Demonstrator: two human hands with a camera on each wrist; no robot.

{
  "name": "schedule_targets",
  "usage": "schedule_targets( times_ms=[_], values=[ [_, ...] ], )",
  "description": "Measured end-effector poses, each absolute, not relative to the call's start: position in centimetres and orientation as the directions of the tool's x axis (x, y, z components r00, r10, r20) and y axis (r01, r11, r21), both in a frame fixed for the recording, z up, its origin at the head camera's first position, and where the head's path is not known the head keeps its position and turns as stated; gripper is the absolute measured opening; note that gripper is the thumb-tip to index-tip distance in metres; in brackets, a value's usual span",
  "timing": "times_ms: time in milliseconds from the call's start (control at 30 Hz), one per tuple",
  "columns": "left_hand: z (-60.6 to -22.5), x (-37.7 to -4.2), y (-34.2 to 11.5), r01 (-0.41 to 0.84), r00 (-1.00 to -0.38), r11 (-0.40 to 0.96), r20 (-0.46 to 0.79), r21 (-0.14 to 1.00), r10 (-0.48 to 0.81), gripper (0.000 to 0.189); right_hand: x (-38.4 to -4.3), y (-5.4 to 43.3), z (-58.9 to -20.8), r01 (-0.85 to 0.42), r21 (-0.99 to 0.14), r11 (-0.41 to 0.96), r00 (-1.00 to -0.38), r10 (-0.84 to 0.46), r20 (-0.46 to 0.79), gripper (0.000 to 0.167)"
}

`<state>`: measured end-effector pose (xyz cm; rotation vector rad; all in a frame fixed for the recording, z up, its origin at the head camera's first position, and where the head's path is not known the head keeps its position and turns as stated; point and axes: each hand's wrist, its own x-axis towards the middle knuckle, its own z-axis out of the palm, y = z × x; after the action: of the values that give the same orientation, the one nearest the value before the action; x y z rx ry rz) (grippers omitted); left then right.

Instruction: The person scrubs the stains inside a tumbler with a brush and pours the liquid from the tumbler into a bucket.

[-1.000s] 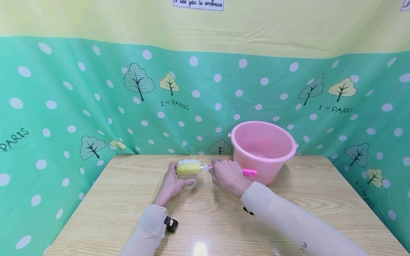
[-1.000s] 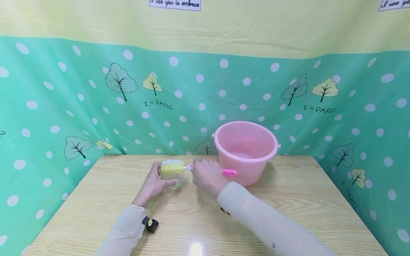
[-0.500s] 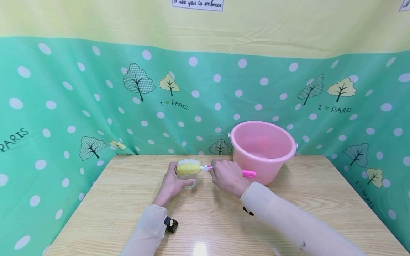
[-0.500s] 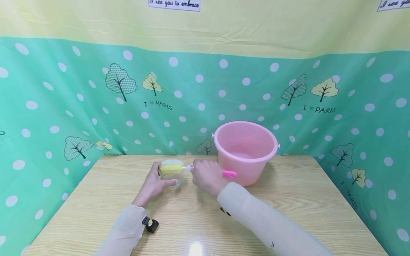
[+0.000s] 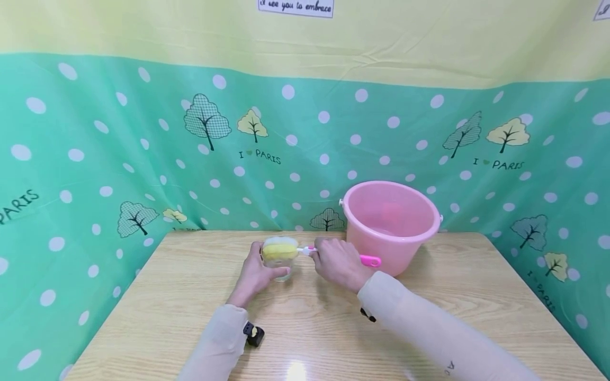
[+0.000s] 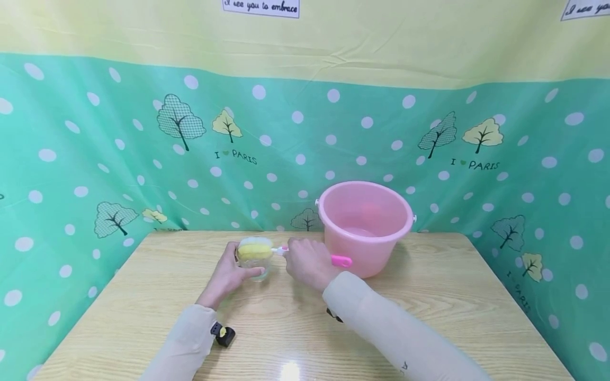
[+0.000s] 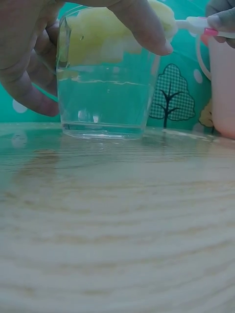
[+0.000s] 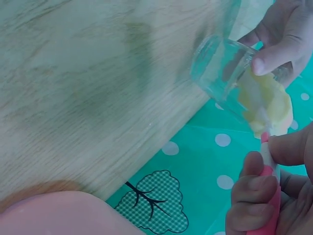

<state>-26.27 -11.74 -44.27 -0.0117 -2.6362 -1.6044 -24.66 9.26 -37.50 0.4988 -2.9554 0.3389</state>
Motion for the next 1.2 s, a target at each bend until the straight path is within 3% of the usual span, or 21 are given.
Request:
schedule_targets(
  times_ms=[767, 1200],
  values=[
    [-44.2, -26.3, -11.7, 0.008, -0.999, 0.466, 0.026, 0.885, -0.034, 0.086, -23.9, 9.7, -36.0, -0.372, -0.090, 0.924, -0.914, -0.348, 0.208, 0.018],
    [-44.3, -26.3, -11.6, 0.008, -0.999, 0.471, 0.027, 0.882, -0.033, 0.087, -23.3, 10.1, -35.5, -0.364, -0.117, 0.924, -0.921, -0.339, 0.190, 0.021]
  ],
)
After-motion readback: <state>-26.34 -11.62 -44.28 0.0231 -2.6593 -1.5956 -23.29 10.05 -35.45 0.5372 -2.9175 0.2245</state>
